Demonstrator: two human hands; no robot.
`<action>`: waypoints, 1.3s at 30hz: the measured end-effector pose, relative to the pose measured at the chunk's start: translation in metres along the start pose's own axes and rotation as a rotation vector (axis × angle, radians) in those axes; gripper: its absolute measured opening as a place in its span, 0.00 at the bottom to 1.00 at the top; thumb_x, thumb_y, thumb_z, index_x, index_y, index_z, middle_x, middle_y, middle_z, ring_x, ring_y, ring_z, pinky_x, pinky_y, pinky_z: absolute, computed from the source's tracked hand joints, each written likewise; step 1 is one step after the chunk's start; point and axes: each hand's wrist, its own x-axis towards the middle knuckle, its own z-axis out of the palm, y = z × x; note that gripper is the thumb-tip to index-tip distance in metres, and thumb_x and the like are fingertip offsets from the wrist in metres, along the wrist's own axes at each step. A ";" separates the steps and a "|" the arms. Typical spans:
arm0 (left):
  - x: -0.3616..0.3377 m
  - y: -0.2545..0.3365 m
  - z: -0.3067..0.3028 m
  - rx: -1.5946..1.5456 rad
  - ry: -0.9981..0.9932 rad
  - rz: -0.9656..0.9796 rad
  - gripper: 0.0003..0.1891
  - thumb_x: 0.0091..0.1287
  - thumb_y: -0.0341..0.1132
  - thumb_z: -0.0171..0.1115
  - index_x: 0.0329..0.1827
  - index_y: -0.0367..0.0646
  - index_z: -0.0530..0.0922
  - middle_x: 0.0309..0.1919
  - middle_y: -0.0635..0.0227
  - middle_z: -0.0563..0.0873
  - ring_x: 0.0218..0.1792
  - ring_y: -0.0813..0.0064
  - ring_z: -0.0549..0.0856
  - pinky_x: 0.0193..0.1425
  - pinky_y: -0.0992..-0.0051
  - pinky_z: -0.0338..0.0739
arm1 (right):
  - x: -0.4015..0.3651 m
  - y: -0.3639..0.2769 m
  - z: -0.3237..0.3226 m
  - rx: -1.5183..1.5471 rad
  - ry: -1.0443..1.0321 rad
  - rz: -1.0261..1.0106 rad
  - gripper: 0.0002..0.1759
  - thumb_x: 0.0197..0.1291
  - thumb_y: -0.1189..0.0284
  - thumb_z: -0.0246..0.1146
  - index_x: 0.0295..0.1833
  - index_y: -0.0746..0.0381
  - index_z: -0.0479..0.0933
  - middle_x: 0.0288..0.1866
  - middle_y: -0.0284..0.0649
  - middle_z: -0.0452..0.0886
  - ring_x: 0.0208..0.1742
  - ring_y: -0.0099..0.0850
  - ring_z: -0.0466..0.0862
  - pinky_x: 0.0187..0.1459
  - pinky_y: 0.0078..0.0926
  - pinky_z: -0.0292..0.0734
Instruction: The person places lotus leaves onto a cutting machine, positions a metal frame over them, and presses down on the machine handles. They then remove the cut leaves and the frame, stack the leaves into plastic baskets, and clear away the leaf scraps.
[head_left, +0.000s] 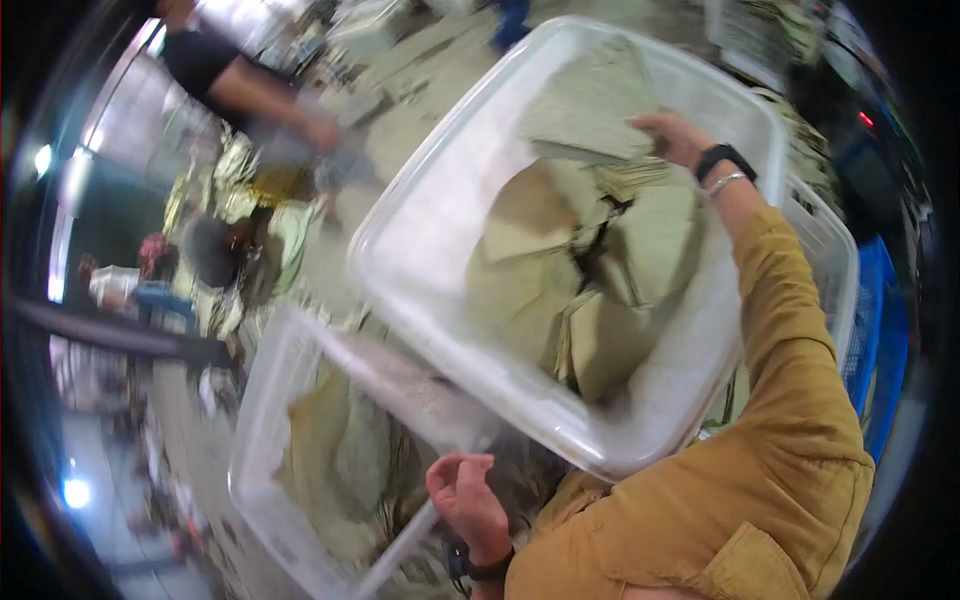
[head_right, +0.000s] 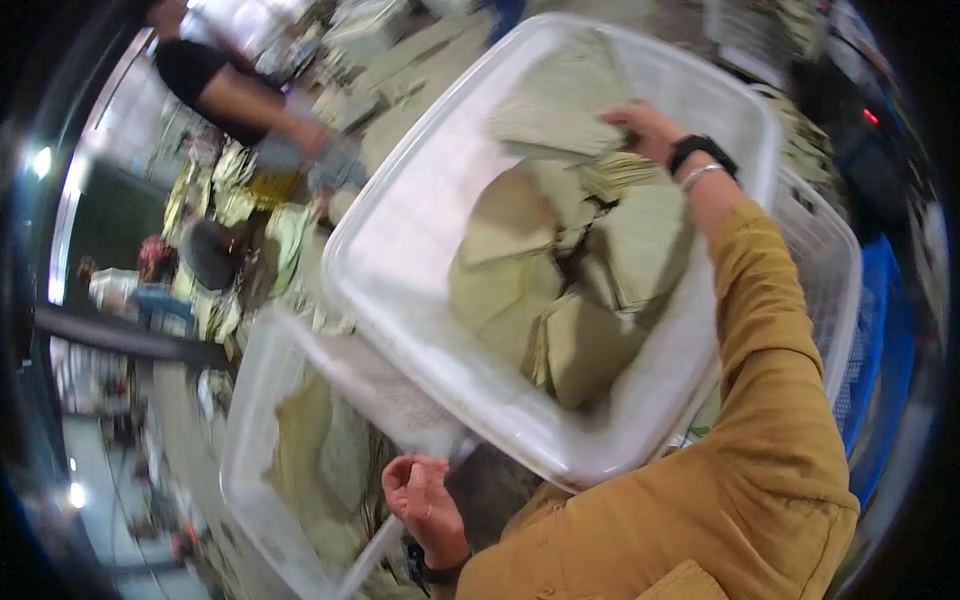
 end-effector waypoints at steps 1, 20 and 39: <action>0.001 -0.002 -0.007 0.132 -0.039 0.056 0.08 0.65 0.21 0.54 0.46 0.36 0.71 0.34 0.61 0.81 0.36 0.70 0.81 0.47 0.71 0.77 | 0.001 0.016 0.011 0.097 -0.130 0.027 0.19 0.61 0.66 0.63 0.54 0.64 0.74 0.45 0.38 0.82 0.45 0.31 0.82 0.49 0.34 0.79; 0.179 0.059 -0.363 1.008 -0.186 0.062 0.15 0.66 0.34 0.61 0.50 0.32 0.76 0.42 0.54 0.84 0.46 0.66 0.83 0.54 0.68 0.77 | -0.185 -0.028 0.369 -0.931 -0.418 -0.577 0.20 0.66 0.67 0.61 0.59 0.66 0.71 0.49 0.37 0.80 0.49 0.24 0.80 0.54 0.21 0.73; 0.266 -0.063 -0.418 1.737 -0.289 -0.312 0.51 0.52 0.55 0.72 0.74 0.37 0.56 0.74 0.43 0.51 0.73 0.39 0.52 0.57 0.38 0.73 | -0.056 0.422 0.827 -1.546 -0.994 -0.097 0.63 0.33 0.41 0.76 0.67 0.73 0.61 0.62 0.56 0.73 0.64 0.47 0.73 0.63 0.37 0.69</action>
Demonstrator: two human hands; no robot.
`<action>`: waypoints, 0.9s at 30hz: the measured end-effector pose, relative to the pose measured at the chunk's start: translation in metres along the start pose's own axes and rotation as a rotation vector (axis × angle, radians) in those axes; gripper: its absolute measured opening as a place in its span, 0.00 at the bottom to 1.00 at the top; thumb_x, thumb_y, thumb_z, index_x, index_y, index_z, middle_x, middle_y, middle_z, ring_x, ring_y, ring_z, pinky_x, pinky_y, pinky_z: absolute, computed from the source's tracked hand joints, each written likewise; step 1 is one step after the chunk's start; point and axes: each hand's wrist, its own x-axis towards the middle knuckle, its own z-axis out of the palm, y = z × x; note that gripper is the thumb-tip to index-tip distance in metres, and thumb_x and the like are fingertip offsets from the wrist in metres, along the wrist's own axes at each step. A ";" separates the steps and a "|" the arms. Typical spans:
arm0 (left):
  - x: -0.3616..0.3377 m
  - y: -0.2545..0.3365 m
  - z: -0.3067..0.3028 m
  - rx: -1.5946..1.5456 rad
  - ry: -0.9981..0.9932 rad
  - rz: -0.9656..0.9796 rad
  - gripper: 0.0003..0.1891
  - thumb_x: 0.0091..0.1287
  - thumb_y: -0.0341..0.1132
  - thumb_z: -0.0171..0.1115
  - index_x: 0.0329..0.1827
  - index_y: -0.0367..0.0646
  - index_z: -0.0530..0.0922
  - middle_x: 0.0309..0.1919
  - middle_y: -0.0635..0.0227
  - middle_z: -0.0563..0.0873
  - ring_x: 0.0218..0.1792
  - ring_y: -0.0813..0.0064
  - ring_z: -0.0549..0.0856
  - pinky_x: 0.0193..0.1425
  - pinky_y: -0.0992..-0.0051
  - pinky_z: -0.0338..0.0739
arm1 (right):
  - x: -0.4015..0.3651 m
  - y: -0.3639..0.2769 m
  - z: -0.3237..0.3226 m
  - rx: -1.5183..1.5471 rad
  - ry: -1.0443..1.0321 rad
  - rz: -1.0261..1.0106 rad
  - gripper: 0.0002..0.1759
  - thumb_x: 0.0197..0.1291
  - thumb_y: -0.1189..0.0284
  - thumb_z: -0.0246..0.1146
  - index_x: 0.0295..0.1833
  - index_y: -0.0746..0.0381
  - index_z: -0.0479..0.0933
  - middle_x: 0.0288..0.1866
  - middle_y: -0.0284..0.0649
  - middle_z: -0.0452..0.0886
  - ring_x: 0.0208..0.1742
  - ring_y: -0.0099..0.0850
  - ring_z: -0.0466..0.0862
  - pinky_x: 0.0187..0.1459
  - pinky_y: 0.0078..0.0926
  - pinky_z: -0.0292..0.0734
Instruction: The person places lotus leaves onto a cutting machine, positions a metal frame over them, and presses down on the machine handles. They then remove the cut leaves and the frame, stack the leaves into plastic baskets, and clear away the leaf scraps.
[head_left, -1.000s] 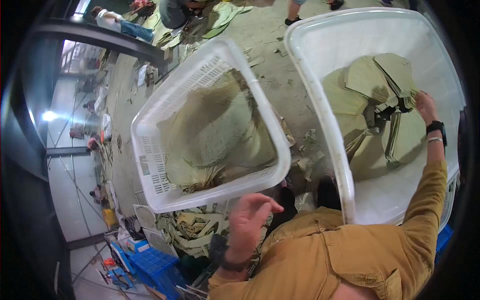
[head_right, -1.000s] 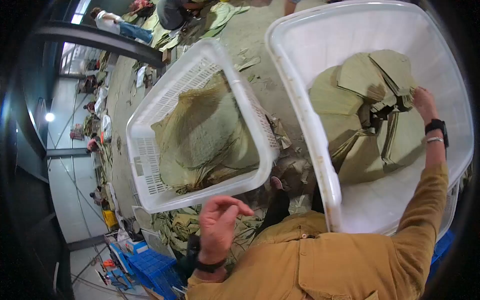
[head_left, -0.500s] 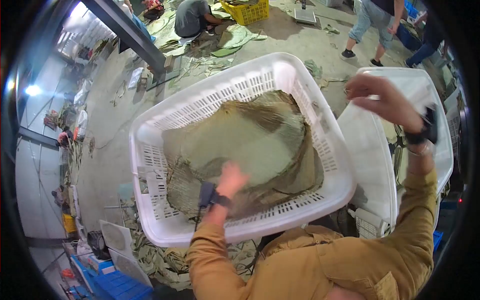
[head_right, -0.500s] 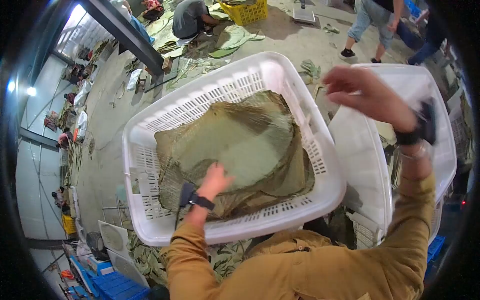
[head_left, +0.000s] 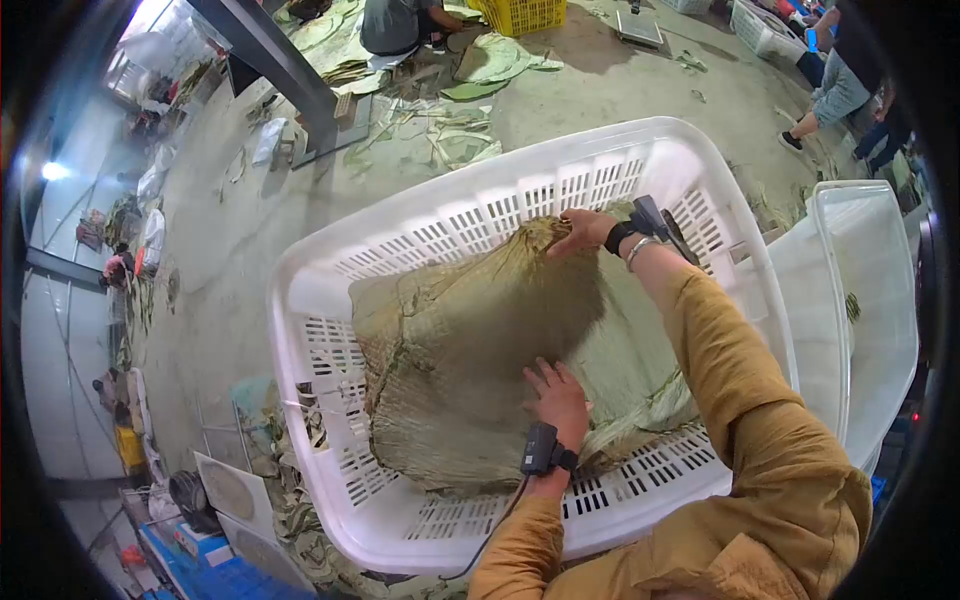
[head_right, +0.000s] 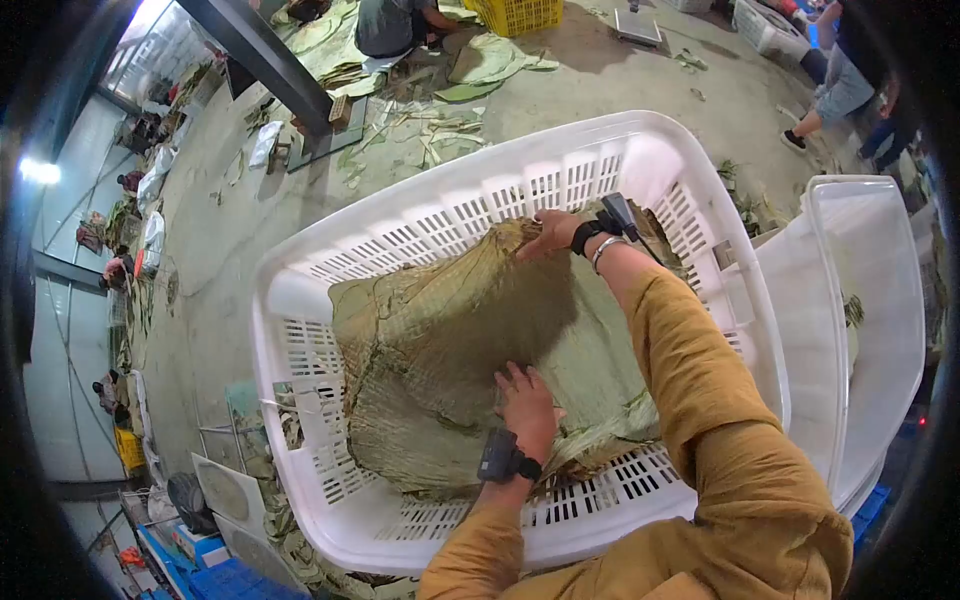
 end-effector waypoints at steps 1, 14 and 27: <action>0.001 0.001 0.000 -0.006 -0.019 -0.011 0.51 0.52 0.54 0.72 0.74 0.37 0.56 0.74 0.44 0.51 0.74 0.39 0.51 0.56 0.38 0.74 | 0.002 0.000 0.005 0.008 0.050 -0.055 0.61 0.35 0.44 0.77 0.68 0.72 0.61 0.63 0.56 0.72 0.65 0.47 0.72 0.64 0.38 0.69; 0.000 -0.002 0.010 -0.762 0.624 0.386 0.18 0.70 0.37 0.52 0.60 0.41 0.73 0.52 0.58 0.81 0.58 0.64 0.78 0.48 0.58 0.79 | -0.255 -0.087 0.072 -0.235 0.713 -0.649 0.30 0.46 0.80 0.59 0.60 0.74 0.69 0.46 0.49 0.75 0.44 0.44 0.76 0.47 0.39 0.70; -0.017 0.004 -0.033 -0.001 -0.011 0.001 0.48 0.54 0.52 0.71 0.74 0.41 0.57 0.72 0.41 0.55 0.70 0.42 0.61 0.64 0.59 0.73 | -0.191 -0.069 0.028 -0.161 0.567 -0.397 0.25 0.44 0.78 0.64 0.52 0.64 0.69 0.38 0.47 0.82 0.42 0.49 0.80 0.48 0.41 0.73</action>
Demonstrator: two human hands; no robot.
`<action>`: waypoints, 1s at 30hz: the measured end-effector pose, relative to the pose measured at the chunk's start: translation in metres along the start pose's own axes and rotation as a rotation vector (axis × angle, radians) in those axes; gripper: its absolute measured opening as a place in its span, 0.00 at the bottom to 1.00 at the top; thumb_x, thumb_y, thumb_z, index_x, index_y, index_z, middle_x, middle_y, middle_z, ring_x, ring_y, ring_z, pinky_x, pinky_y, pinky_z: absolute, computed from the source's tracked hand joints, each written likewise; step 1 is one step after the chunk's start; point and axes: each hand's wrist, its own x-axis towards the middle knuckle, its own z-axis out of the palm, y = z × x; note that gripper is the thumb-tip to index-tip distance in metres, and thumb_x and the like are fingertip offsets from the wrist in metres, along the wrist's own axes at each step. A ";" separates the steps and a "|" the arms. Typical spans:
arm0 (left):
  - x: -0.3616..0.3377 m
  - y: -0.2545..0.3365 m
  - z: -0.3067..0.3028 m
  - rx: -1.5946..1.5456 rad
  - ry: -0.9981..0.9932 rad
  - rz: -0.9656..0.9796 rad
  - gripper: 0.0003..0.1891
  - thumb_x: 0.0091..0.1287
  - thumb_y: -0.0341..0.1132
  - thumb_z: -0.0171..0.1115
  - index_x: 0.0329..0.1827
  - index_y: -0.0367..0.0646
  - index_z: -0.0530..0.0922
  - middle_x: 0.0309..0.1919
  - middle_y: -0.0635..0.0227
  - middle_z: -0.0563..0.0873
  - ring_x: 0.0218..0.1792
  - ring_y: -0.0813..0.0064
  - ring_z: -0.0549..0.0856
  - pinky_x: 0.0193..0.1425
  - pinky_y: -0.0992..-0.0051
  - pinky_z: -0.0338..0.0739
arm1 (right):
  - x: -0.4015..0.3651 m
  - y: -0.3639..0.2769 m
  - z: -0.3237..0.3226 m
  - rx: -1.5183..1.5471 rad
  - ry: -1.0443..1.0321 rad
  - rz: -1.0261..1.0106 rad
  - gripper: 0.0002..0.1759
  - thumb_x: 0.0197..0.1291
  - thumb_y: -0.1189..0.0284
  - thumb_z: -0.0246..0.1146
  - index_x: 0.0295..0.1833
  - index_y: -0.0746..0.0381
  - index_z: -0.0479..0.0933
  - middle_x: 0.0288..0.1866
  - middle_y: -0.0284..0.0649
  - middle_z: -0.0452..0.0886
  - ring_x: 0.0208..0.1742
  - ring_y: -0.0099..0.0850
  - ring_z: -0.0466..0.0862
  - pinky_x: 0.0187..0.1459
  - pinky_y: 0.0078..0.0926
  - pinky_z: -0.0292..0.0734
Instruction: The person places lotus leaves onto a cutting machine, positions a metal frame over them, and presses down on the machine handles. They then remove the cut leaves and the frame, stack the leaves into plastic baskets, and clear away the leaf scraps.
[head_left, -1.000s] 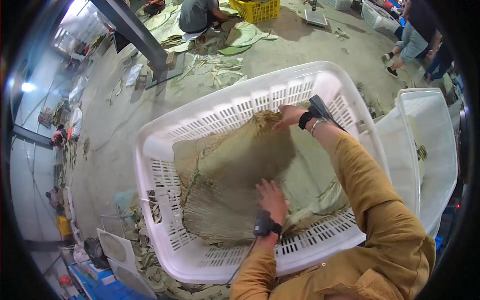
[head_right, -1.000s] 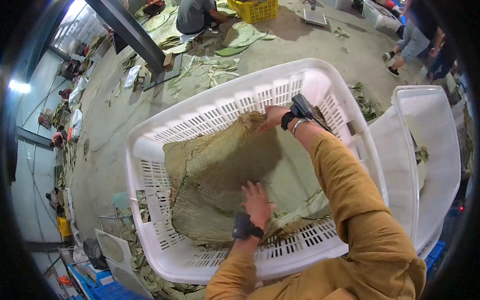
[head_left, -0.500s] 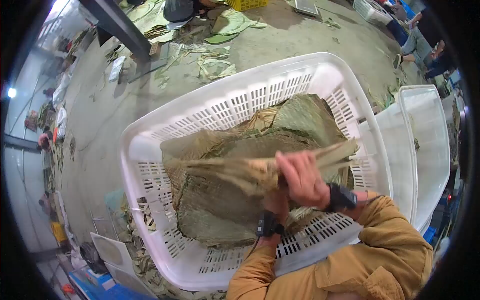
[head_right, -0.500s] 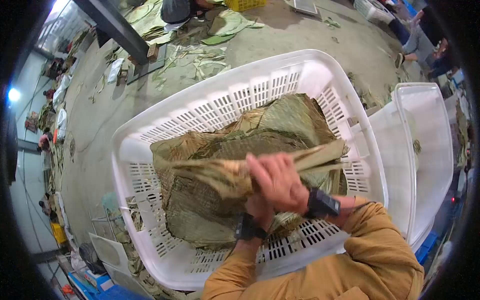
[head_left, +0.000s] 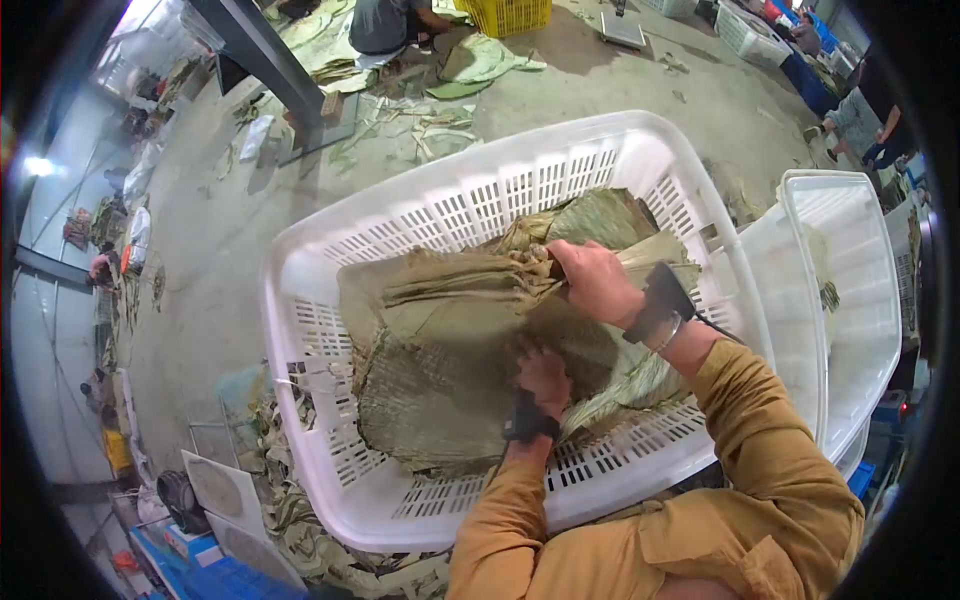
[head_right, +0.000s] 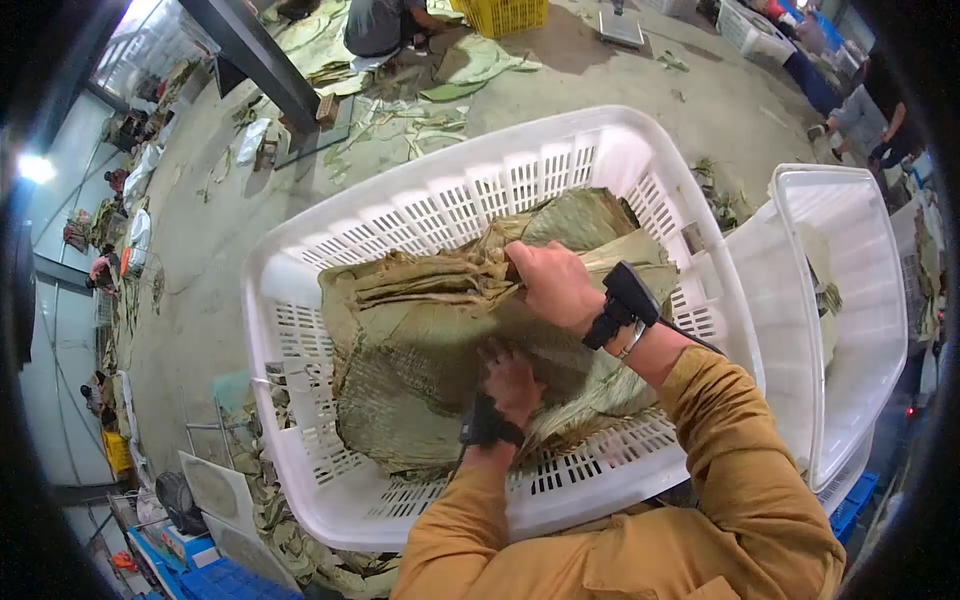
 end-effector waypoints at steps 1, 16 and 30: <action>0.003 -0.005 0.005 0.003 0.022 0.003 0.48 0.54 0.52 0.71 0.74 0.41 0.57 0.72 0.41 0.55 0.70 0.42 0.61 0.64 0.59 0.73 | -0.006 -0.002 -0.008 0.025 0.028 -0.047 0.24 0.44 0.78 0.65 0.51 0.62 0.70 0.32 0.46 0.82 0.39 0.48 0.81 0.43 0.42 0.75; -0.299 0.090 -0.134 -2.182 -0.023 0.736 0.30 0.67 0.44 0.56 0.71 0.45 0.62 0.64 0.63 0.71 0.64 0.64 0.72 0.68 0.62 0.67 | -0.316 -0.103 -0.243 -0.674 0.697 -0.583 0.14 0.56 0.70 0.61 0.49 0.55 0.75 0.53 0.37 0.80 0.51 0.32 0.81 0.43 0.23 0.72; -0.597 0.298 0.060 -1.616 -0.820 1.187 0.25 0.67 0.34 0.55 0.68 0.39 0.65 0.59 0.60 0.75 0.58 0.64 0.76 0.64 0.62 0.71 | -0.797 -0.228 -0.255 -1.218 0.840 0.272 0.09 0.53 0.66 0.62 0.40 0.51 0.75 0.50 0.32 0.81 0.51 0.27 0.80 0.47 0.22 0.70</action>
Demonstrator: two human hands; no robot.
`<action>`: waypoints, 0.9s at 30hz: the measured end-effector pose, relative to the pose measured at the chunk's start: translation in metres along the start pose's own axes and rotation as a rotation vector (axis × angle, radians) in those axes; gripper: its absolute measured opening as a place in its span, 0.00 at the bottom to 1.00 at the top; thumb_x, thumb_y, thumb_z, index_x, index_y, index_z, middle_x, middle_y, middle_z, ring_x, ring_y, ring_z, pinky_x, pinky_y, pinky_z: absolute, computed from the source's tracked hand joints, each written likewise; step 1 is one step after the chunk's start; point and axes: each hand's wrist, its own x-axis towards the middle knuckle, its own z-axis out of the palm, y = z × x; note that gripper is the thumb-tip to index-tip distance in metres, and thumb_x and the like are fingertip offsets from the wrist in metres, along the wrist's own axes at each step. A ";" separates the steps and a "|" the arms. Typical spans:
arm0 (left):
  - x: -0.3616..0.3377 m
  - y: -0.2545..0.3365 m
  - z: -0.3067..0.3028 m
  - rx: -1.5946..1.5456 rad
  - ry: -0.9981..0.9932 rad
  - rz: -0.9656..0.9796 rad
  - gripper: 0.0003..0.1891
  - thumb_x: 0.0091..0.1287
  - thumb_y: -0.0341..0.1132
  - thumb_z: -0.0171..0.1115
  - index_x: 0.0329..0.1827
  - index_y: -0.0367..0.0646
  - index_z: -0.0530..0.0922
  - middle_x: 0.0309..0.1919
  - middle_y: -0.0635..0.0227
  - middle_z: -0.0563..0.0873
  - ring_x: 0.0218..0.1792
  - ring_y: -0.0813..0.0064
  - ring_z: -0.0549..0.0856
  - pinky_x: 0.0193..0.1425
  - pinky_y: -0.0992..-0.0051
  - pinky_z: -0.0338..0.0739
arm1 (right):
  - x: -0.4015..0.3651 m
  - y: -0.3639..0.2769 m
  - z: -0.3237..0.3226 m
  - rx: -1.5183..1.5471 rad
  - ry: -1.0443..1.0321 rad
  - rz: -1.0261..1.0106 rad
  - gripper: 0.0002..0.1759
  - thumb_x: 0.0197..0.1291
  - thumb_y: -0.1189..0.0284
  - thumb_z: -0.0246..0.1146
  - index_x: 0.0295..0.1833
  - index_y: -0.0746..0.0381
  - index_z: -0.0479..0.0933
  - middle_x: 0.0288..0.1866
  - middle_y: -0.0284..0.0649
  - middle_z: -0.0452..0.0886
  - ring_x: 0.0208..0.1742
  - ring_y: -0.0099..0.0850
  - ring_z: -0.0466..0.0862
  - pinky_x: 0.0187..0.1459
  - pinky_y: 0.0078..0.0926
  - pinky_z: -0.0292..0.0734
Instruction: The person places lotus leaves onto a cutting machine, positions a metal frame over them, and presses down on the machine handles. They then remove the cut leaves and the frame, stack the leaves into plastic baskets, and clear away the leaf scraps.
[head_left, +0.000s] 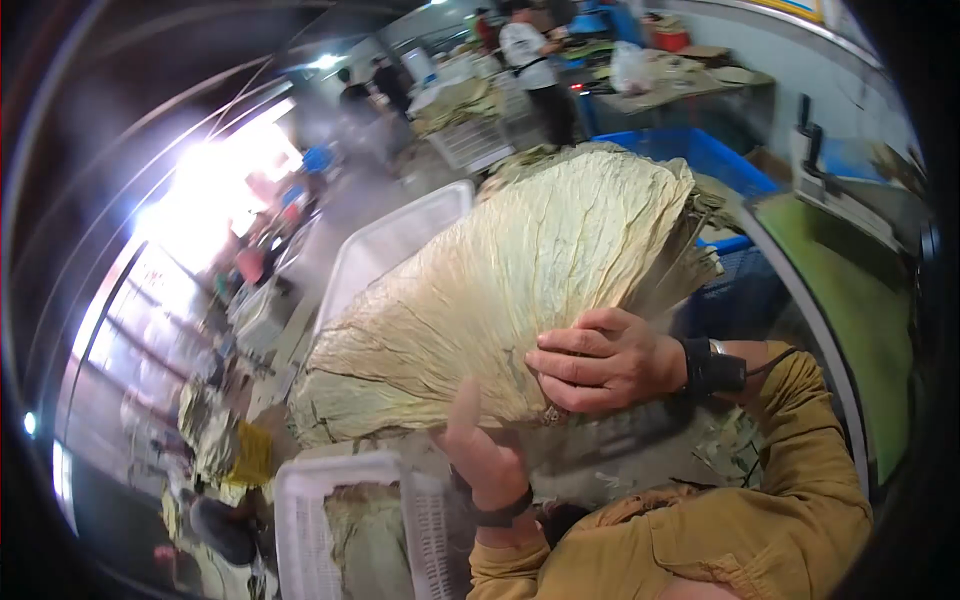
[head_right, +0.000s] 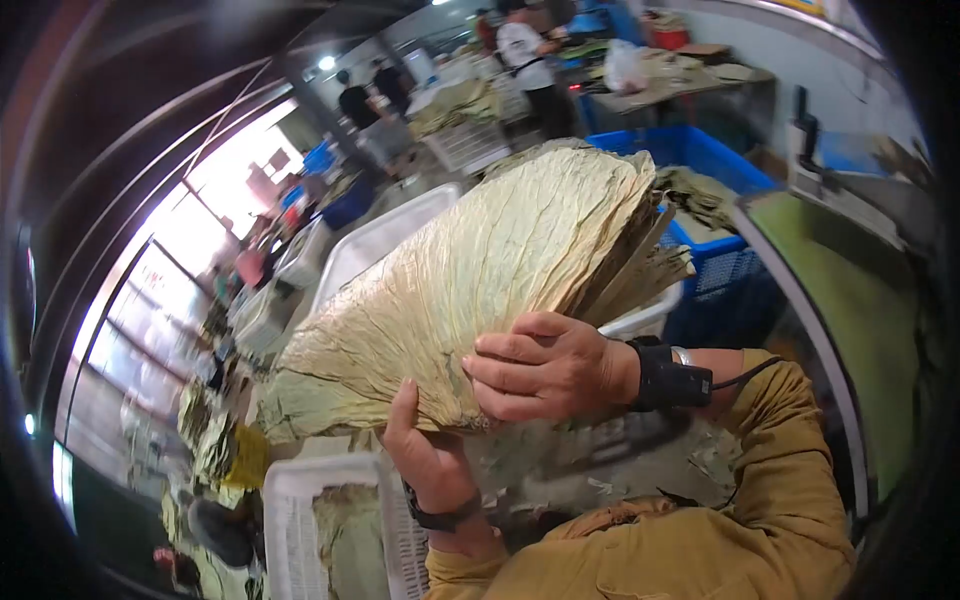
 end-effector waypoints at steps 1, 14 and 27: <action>0.033 0.033 -0.030 -0.120 -0.038 -0.048 0.24 0.67 0.28 0.55 0.66 0.37 0.66 0.58 0.59 0.77 0.56 0.64 0.78 0.63 0.62 0.73 | 0.039 -0.016 0.027 -0.080 -0.059 0.011 0.12 0.55 0.66 0.62 0.46 0.49 0.73 0.52 0.32 0.80 0.52 0.28 0.79 0.50 0.24 0.69; 0.034 -0.135 0.143 -0.315 -0.583 -0.401 0.20 0.69 0.27 0.54 0.64 0.36 0.68 0.56 0.60 0.78 0.57 0.67 0.78 0.65 0.65 0.72 | -0.087 0.024 -0.144 1.195 1.185 1.295 0.31 0.66 0.57 0.60 0.68 0.61 0.63 0.65 0.40 0.72 0.66 0.33 0.72 0.65 0.39 0.68; -0.007 -0.233 0.328 -0.844 -0.848 -1.006 0.44 0.57 0.58 0.68 0.72 0.46 0.61 0.69 0.64 0.68 0.67 0.59 0.67 0.73 0.57 0.60 | -0.112 0.037 -0.260 0.068 1.401 1.009 0.32 0.63 0.56 0.63 0.67 0.58 0.65 0.64 0.36 0.72 0.64 0.34 0.72 0.65 0.39 0.67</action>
